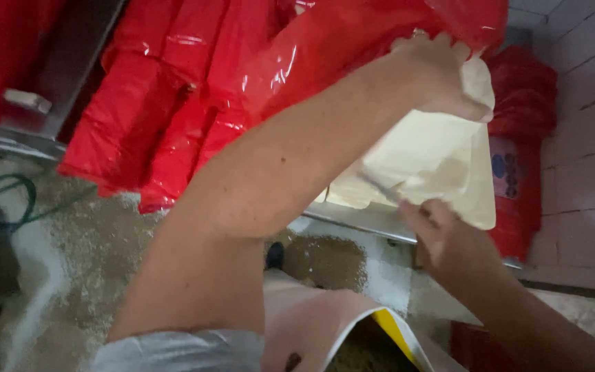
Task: The person wraps rectangular blocks of a pale food product in red plastic bags on a metal table. They pick up each block, place it into a bag, and set the wrapped item aside. The process is repeated for multiple blocks throughout the clip.
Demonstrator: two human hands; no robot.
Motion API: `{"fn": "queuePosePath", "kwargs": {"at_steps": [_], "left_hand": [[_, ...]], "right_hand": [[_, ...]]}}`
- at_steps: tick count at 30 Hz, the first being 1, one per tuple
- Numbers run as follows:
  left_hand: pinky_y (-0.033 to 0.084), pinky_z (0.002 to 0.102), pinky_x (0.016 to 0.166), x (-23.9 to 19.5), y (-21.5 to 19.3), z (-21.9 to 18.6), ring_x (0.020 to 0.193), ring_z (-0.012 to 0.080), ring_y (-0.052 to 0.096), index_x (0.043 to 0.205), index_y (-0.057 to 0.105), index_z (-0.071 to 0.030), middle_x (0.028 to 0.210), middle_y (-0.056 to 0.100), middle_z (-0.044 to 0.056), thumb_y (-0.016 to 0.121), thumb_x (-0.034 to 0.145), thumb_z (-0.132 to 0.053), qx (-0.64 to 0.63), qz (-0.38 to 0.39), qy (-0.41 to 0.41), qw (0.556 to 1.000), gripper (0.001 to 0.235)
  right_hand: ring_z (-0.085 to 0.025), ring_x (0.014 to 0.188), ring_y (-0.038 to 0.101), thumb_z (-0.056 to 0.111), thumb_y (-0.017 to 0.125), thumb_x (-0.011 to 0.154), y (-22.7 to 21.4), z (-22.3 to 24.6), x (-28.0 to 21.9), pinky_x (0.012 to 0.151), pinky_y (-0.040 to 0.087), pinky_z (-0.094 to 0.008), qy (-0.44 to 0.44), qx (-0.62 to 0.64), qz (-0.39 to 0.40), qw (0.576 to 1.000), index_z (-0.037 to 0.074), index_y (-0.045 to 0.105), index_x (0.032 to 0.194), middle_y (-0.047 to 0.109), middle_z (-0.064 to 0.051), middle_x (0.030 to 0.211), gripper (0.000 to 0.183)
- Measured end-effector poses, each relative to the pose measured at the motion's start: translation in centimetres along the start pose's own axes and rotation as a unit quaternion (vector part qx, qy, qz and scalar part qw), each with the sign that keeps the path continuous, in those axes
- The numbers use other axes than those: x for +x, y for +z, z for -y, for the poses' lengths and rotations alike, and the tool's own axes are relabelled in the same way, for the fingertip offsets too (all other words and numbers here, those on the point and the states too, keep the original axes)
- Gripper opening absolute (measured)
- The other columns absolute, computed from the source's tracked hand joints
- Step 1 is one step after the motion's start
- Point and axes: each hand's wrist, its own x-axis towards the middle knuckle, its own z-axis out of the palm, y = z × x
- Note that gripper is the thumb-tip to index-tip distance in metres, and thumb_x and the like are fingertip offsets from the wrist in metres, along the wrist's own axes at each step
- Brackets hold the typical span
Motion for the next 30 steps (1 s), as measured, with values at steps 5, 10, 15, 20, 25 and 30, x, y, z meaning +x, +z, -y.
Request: {"fn": "queuePosePath", "kwargs": {"at_steps": [5,10,15,20,25,30], "left_hand": [[0.032,0.052,0.115,-1.4,-1.8,-0.2,0.149,0.0385,0.030,0.159,0.030,-0.019,0.163,0.034,0.009,0.063,0.083,-0.093,0.006,0.040,0.013,0.999,0.111],[0.032,0.050,0.116,-1.0,-2.0,0.4,0.149,0.0381,0.031,0.161,0.027,-0.020,0.163,0.032,0.009,0.056,0.080,-0.095,0.013,0.079,0.018,0.997,0.114],[0.027,0.054,0.118,-0.3,-1.6,0.8,0.151,0.0425,0.026,0.162,0.025,-0.018,0.166,0.028,0.013,0.056,0.078,-0.098,0.005,0.077,0.033,0.996,0.120],[0.029,0.050,0.118,-0.9,-2.2,0.9,0.152,0.0369,0.027,0.162,0.025,-0.019,0.167,0.029,0.010,0.057,0.083,-0.096,-0.004,0.064,0.021,0.998,0.115],[0.030,0.051,0.116,-1.5,-1.8,2.1,0.150,0.0397,0.027,0.161,0.028,-0.017,0.166,0.029,0.011,0.058,0.084,-0.094,-0.029,0.058,0.049,0.997,0.112],[0.044,0.041,0.101,-0.5,0.2,5.5,0.134,0.0363,0.051,0.148,0.050,-0.013,0.150,0.052,0.015,0.068,0.078,-0.090,-0.108,-0.035,0.081,0.990,0.106]], "right_hand": [[-0.012,0.047,0.044,-0.002,0.067,0.094,-3.7,1.4,0.7,0.034,0.042,-0.026,-0.076,-0.233,-0.222,0.944,0.003,0.070,0.140,0.059,-0.010,0.099,0.046],[-0.047,0.103,0.065,0.065,0.037,0.104,-3.8,6.6,5.4,0.092,0.042,-0.049,0.502,0.255,0.102,0.820,0.017,0.054,0.117,0.069,-0.027,0.111,0.053],[-0.023,0.084,0.061,0.040,0.018,0.100,-5.1,8.0,2.9,0.071,0.056,-0.036,0.220,0.138,0.200,0.945,0.030,0.036,0.158,0.059,-0.010,0.100,0.061],[-0.025,0.051,0.051,0.011,0.061,0.102,-2.7,3.5,2.9,0.038,0.044,-0.038,0.007,-0.081,-0.211,0.974,0.011,0.068,0.143,0.055,-0.006,0.087,0.042],[-0.036,0.062,0.061,0.024,0.040,0.101,7.1,-2.6,3.1,0.047,0.050,-0.049,0.049,-0.068,0.017,0.996,0.021,0.054,0.143,0.057,-0.013,0.083,0.045],[-0.031,0.130,0.059,0.022,0.035,0.107,9.8,-2.7,1.8,0.093,0.056,-0.052,0.222,0.105,0.233,0.941,0.029,0.052,0.146,0.061,-0.001,0.145,0.044]]}}
